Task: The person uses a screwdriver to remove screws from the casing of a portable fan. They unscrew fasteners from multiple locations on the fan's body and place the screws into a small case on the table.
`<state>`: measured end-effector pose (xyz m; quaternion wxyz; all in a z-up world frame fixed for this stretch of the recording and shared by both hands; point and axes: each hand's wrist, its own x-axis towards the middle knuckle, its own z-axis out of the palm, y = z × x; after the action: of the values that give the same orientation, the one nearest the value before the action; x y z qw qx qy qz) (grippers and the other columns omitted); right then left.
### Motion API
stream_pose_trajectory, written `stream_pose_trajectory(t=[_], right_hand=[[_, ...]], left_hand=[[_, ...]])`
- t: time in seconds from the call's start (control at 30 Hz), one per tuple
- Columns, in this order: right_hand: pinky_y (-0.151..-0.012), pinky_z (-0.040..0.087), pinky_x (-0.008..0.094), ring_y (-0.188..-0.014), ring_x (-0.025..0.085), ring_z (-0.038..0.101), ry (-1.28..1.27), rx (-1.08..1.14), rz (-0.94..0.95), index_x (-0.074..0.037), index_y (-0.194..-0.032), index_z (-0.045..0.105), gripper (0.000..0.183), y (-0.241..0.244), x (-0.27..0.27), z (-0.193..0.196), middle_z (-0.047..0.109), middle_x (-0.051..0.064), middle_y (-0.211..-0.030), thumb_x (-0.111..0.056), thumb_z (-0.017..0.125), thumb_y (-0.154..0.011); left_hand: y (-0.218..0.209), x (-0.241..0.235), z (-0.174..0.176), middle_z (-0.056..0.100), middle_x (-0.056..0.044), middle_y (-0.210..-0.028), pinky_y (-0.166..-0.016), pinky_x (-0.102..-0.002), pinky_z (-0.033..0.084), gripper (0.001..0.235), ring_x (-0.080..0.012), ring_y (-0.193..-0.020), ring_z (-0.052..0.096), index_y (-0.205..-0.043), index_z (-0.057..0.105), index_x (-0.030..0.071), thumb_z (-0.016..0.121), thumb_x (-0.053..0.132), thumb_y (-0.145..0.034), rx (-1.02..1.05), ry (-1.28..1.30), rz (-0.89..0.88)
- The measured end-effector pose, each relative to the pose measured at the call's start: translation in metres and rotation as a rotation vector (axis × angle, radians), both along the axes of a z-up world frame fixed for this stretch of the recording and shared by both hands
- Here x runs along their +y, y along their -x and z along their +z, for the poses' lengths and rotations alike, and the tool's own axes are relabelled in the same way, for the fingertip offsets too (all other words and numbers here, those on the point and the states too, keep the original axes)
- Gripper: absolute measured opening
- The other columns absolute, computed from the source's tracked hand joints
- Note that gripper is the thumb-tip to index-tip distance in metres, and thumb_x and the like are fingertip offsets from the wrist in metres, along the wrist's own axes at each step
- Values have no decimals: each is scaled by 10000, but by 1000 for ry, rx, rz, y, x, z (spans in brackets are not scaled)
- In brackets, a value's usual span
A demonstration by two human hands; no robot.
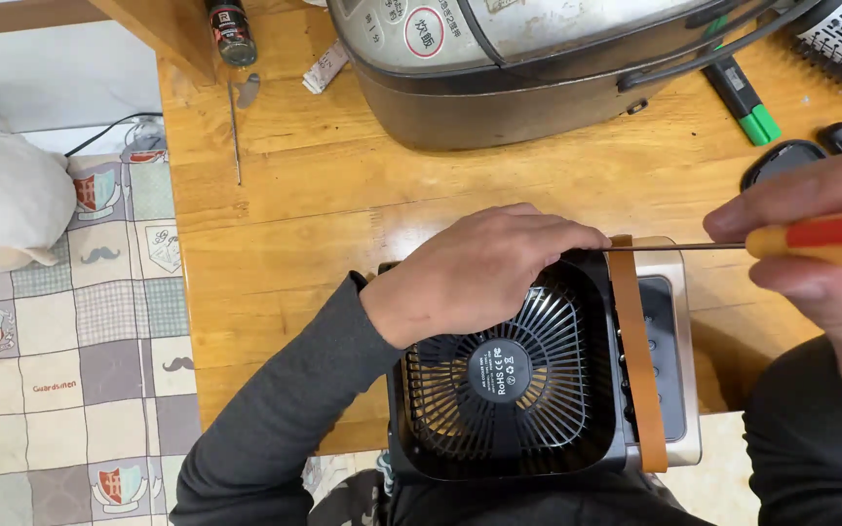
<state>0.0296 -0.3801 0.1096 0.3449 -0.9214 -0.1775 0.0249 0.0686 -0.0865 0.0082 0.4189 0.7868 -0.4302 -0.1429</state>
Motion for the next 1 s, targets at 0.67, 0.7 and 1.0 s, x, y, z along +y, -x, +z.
stream_pose_trajectory(t=[0.67,0.7,1.0], right_hand=[[-1043,754,393,-1098,309,896,-192,95,99,79,-1342,667,594,-18,-39,-27,827,232,-1269,-365,512,-980],[-1043,754,393,-1098,309,896,-191,97,99,79,-1342,667,594,-13,-33,-22,827,232,-1269,-365,512,-980],[-1395,698,502,-1632,366,691,-224,-181,631,-289,-1533,568,839,-49,-177,-131,442,154,-1821,-406,903,-772]], left_hand=[[-1,-1,7,766,-73,-1538,-1021,-464,564,623,-331,-1290,703,-1541,652,104,435,-144,-1011,90,-65,18],[0,-1,5,766,-73,-1538,-1021,-464,564,623,-331,-1290,703,-1541,652,104,435,-144,-1011,91,-64,19],[-1,-1,7,754,-60,-1562,-990,-453,564,590,-312,-1267,691,-1573,625,129,388,-85,-1077,152,-97,9]])
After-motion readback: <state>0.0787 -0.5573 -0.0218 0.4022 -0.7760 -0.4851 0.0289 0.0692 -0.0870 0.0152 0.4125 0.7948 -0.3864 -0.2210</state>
